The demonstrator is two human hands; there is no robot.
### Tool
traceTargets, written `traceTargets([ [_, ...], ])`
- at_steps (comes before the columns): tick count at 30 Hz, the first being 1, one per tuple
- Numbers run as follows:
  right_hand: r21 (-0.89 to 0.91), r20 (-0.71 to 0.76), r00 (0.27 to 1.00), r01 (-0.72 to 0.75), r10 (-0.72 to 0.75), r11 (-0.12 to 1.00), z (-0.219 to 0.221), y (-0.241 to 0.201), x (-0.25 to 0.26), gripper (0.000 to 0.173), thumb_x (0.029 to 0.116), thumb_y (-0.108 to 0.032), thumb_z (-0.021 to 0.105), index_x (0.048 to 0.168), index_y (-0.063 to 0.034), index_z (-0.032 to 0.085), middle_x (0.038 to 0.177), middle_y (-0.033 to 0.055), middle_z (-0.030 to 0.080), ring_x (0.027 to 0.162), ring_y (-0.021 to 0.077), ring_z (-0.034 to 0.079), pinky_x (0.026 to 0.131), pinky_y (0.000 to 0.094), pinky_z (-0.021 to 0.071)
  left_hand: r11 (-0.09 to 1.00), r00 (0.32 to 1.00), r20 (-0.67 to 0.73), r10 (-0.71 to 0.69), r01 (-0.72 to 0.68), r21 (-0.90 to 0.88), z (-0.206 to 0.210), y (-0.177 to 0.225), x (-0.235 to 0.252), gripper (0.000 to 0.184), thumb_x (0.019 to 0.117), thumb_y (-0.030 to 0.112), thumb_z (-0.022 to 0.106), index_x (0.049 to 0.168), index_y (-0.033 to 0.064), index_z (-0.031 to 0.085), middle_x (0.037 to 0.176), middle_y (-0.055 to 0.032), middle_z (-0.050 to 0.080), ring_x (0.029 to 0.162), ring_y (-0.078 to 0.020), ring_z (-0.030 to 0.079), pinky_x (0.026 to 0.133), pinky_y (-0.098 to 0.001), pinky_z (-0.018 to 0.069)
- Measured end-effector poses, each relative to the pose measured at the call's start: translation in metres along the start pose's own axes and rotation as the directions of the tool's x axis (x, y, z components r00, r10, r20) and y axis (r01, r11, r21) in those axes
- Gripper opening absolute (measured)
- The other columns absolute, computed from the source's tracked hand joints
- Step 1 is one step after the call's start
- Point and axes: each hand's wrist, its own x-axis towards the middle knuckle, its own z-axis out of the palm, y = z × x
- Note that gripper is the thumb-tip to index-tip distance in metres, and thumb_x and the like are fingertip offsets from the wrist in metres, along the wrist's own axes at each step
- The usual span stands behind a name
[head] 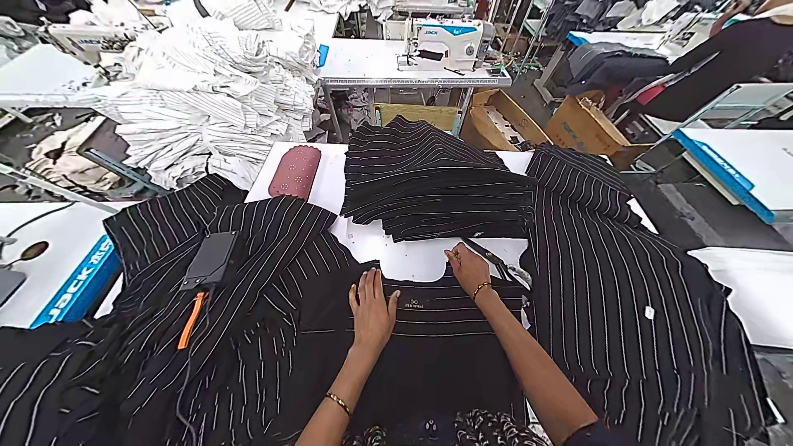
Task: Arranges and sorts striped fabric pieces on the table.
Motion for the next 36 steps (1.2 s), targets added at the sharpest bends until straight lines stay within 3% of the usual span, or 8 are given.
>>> traceTargets([
  [5,-0.038,0.049,0.997,-0.058,0.06,0.998,-0.002,-0.007,0.006,0.048,0.1091,-0.043,0.04,0.123,-0.0028,0.063,0.108,0.02,0.072,0.106,0.037,0.069,0.09,0.0548,0.0517,0.948,0.94,0.177,0.292,-0.26,-0.183,0.014,0.045,-0.04,0.058,0.1025,0.036,0.053,0.147,0.0,0.052,0.153,-0.0158,0.051,0.144,-0.0346,0.046,0.119,-0.0593,0.0313],
  [13,0.044,-0.057,0.996,0.076,-0.074,0.996,0.011,-0.008,0.006,0.043,0.1072,-0.036,0.047,0.125,-0.0018,0.066,0.125,0.0215,0.066,0.122,0.037,0.061,0.104,0.0518,0.0467,0.986,0.976,0.161,0.147,-0.158,0.057,0.018,0.004,-0.019,0.07,0.1036,0.054,0.037,0.158,0.0096,0.039,0.164,-0.0057,0.038,0.153,-0.0273,0.034,0.121,-0.0657,0.0158],
  [19,0.095,0.071,0.879,0.464,-0.471,0.881,0.043,-0.048,-0.121,0.049,0.1088,-0.027,0.041,0.15,-0.0023,0.05,0.158,0.0132,0.046,0.151,0.0307,0.037,0.123,0.0542,0.0291,0.988,0.988,0.097,0.117,-0.125,0.089,0.01,-0.022,-0.024,0.074,0.1027,0.057,0.031,0.157,0.0071,0.04,0.163,-0.01,0.039,0.152,-0.0314,0.035,0.12,-0.0671,0.0184],
  [21,0.048,0.228,0.875,0.427,-0.426,0.903,0.045,-0.034,-0.143,0.066,0.1089,-0.048,0.035,0.16,-0.0065,0.033,0.169,0.0083,0.028,0.157,0.024,0.023,0.126,0.0544,0.0167,0.987,0.989,0.106,0.106,-0.118,0.107,0.009,-0.024,-0.023,0.076,0.1027,0.059,0.028,0.158,0.0082,0.038,0.164,-0.0086,0.037,0.152,-0.03,0.034,0.121,-0.0661,0.0179],
  [23,-0.039,0.134,0.933,0.342,-0.335,0.939,0.042,-0.008,-0.134,0.078,0.1045,-0.061,0.034,0.161,-0.0062,0.032,0.169,0.009,0.028,0.156,0.0243,0.026,0.125,0.0577,0.0189,0.987,0.988,0.116,0.101,-0.114,0.114,0.009,-0.023,-0.024,0.077,0.1026,0.06,0.026,0.159,0.0086,0.037,0.165,-0.0086,0.036,0.153,-0.0298,0.033,0.121,-0.0658,0.0174],
  [30,-0.154,0.153,0.987,-0.025,0.049,0.988,0.006,0.033,-0.108,0.097,0.099,-0.071,0.036,0.164,-0.0029,0.013,0.173,0.0124,0.011,0.16,0.026,0.012,0.128,0.0485,0.0118,0.984,0.987,0.12,0.104,-0.119,0.13,0.007,-0.024,-0.022,0.078,0.1024,0.061,0.026,0.159,0.0093,0.036,0.165,-0.008,0.036,0.154,-0.0286,0.032,0.122,-0.0643,0.0169],
  [34,-0.156,0.141,0.968,-0.184,0.206,0.971,-0.008,0.024,-0.102,0.085,0.104,-0.06,0.038,0.163,-0.0031,0.018,0.171,0.0147,0.016,0.157,0.0309,0.02,0.125,0.0485,0.0224,0.986,0.987,0.133,0.091,-0.108,0.127,0.007,-0.024,-0.022,0.078,0.1022,0.061,0.027,0.16,0.009,0.036,0.166,-0.0081,0.034,0.154,-0.0292,0.03,0.122,-0.0643,0.0153],
  [36,-0.078,0.109,0.958,-0.259,0.267,0.963,-0.02,0.017,-0.092,0.074,0.1022,-0.051,0.053,0.158,-0.0051,0.037,0.159,0.0198,0.04,0.146,0.0381,0.039,0.115,0.0528,0.0362,0.987,0.987,0.135,0.092,-0.108,0.118,0.005,-0.023,-0.02,0.077,0.1023,0.06,0.029,0.159,0.0081,0.037,0.165,-0.0094,0.035,0.154,-0.0302,0.031,0.122,-0.0646,0.0155],
])
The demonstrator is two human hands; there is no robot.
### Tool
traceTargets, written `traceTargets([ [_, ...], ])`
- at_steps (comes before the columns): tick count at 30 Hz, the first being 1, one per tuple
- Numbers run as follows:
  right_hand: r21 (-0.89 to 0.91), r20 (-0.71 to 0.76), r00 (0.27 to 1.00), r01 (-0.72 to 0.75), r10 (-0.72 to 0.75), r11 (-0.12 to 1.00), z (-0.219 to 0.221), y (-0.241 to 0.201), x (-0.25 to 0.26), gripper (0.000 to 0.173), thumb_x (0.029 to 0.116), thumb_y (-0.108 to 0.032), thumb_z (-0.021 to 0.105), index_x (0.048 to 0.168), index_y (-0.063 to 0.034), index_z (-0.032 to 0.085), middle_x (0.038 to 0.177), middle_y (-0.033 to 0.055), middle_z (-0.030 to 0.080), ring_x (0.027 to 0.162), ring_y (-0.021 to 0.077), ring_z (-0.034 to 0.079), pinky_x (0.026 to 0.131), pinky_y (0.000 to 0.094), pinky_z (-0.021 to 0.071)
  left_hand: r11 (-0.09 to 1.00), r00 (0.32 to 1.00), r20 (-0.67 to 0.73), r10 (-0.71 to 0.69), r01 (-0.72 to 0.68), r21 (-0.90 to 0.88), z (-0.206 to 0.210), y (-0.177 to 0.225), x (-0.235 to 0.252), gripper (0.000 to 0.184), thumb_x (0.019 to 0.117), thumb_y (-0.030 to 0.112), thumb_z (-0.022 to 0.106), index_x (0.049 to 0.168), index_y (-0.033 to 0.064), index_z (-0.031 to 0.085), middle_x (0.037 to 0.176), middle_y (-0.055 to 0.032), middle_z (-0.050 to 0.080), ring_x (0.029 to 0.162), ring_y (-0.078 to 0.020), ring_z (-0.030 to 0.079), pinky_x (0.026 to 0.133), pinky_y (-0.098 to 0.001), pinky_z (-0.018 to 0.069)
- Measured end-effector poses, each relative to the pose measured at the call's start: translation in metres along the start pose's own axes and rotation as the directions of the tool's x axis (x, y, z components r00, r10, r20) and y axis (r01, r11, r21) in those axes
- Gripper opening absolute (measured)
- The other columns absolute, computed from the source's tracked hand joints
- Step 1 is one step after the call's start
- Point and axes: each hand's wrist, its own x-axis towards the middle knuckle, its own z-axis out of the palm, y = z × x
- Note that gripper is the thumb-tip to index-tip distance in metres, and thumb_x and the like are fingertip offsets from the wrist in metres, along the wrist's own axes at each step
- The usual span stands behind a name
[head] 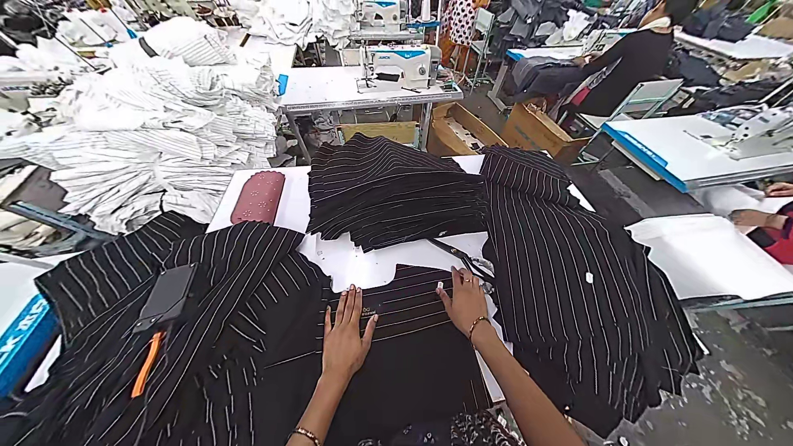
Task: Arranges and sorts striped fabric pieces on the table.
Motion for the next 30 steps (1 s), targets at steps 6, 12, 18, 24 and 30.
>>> traceTargets([
  [6,0.164,-0.141,0.989,0.064,-0.04,0.984,-0.032,0.04,-0.014,0.038,0.102,-0.028,0.062,0.118,0.0058,0.069,0.125,0.0278,0.066,0.124,0.0423,0.061,0.107,0.0566,0.0457,0.946,0.966,-0.008,0.257,-0.254,-0.202,0.0,0.022,-0.012,0.06,0.1053,0.046,0.042,0.15,0.0072,0.052,0.157,-0.0087,0.049,0.148,-0.0285,0.043,0.12,-0.0659,0.0242],
  [12,0.202,-0.638,0.736,-0.123,0.227,0.971,-0.07,0.147,-0.052,0.025,0.0985,-0.011,0.064,0.111,0.0102,0.068,0.116,0.038,0.063,0.113,0.0561,0.06,0.099,0.0677,0.0435,0.978,0.985,0.049,0.167,-0.159,-0.137,0.002,0.036,-0.03,0.058,0.1023,0.048,0.049,0.152,0.0173,0.051,0.161,-0.0104,0.042,0.149,-0.0327,0.04,0.116,-0.0732,0.0201],
  [18,0.089,-0.605,0.753,0.387,-0.259,0.918,-0.017,0.052,-0.026,0.031,0.0984,-0.021,0.061,0.117,0.0007,0.073,0.126,0.0248,0.067,0.124,0.0447,0.06,0.108,0.06,0.0448,0.998,0.995,0.102,0.0,0.007,-0.065,-0.007,0.018,0.026,0.065,0.1021,0.058,0.043,0.157,0.0228,0.044,0.166,-0.011,0.032,0.153,-0.0349,0.03,0.119,-0.0721,0.0108],
  [24,-0.017,-0.214,0.723,0.67,-0.657,0.742,0.079,-0.052,-0.029,0.035,0.0981,-0.038,0.058,0.126,-0.0255,0.073,0.135,0.0105,0.066,0.128,0.0362,0.061,0.103,0.0572,0.0478,0.985,0.988,-0.002,-0.157,0.157,-0.068,-0.005,0.004,0.069,0.062,0.1034,0.051,0.046,0.155,0.016,0.047,0.163,-0.0158,0.037,0.153,-0.0379,0.03,0.12,-0.071,0.0092],
  [30,-0.023,-0.096,0.763,0.64,-0.639,0.768,0.06,-0.081,0.025,0.046,0.101,-0.031,0.053,0.144,-0.0155,0.061,0.154,0.0153,0.051,0.143,0.0408,0.046,0.113,0.0642,0.0353,0.935,0.998,-0.047,-0.035,0.017,-0.354,-0.013,0.046,0.034,0.042,0.1049,0.019,0.048,0.14,-0.0009,0.06,0.146,-0.0196,0.057,0.142,-0.04,0.048,0.118,-0.0711,0.0216],
])
